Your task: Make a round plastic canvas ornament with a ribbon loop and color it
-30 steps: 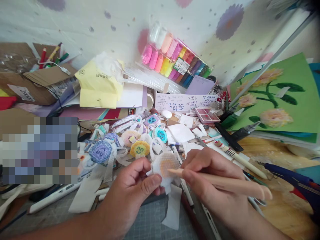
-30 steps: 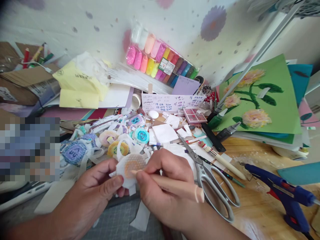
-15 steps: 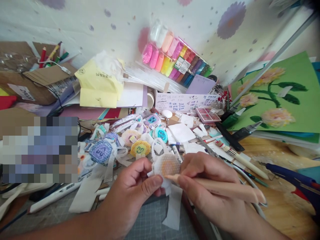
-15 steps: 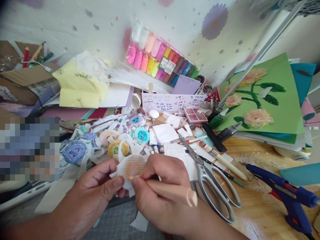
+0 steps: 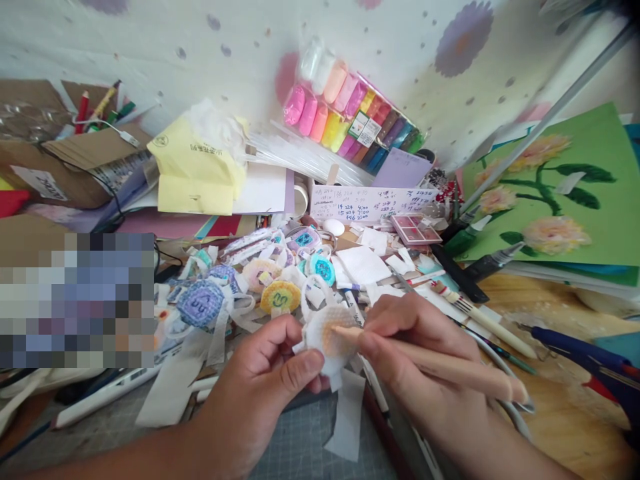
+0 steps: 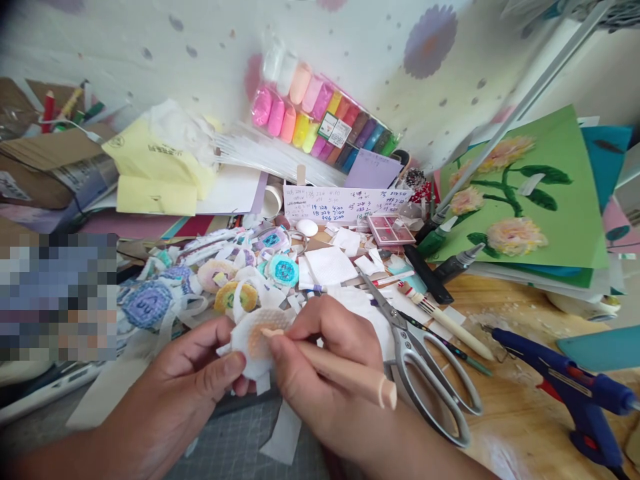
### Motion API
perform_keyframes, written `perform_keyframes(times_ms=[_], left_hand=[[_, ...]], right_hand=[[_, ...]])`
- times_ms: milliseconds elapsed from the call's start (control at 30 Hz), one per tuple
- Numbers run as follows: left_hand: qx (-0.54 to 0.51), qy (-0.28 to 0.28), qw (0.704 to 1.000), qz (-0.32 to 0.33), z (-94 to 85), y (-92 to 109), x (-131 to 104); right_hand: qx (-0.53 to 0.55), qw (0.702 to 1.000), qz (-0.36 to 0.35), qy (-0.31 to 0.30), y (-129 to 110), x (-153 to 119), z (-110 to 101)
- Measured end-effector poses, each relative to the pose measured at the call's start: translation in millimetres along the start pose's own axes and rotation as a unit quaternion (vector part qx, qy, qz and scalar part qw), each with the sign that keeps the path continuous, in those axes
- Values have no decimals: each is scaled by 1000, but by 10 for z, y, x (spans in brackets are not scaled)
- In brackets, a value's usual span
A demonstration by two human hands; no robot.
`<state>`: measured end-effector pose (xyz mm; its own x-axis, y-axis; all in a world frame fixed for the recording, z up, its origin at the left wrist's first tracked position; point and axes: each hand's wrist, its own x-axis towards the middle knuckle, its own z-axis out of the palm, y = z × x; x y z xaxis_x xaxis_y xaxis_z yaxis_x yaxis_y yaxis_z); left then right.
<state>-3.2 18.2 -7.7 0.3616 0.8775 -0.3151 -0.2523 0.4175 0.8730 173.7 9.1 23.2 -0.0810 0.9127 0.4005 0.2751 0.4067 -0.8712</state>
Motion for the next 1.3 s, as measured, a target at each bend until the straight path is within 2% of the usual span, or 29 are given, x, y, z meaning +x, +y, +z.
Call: perform_keyframes(times_ms=[133, 233, 333, 467, 733, 1000, 1300], left_hand=[[-4, 5, 1000, -4, 3, -7, -3], [1, 8, 1000, 2, 0, -7, 1], [2, 11, 1000, 1, -7, -3, 8], [7, 7, 1000, 8, -9, 3, 12], [5, 3, 1000, 9, 4, 5, -1], [36, 6, 999, 15, -15, 8, -7], [46, -4, 999, 17, -29, -7, 2]], right_hand=[[-6, 1000, -8, -23, -5, 10, 6], [10, 1000, -7, -4, 3, 14, 1], [8, 1000, -6, -26, 15, 12, -10], [10, 1000, 2, -3, 11, 16, -21], [34, 999, -19, -9, 8, 3, 1], [1, 999, -32, 7, 36, 33, 29], [25, 1000, 3, 10, 92, 23, -18]])
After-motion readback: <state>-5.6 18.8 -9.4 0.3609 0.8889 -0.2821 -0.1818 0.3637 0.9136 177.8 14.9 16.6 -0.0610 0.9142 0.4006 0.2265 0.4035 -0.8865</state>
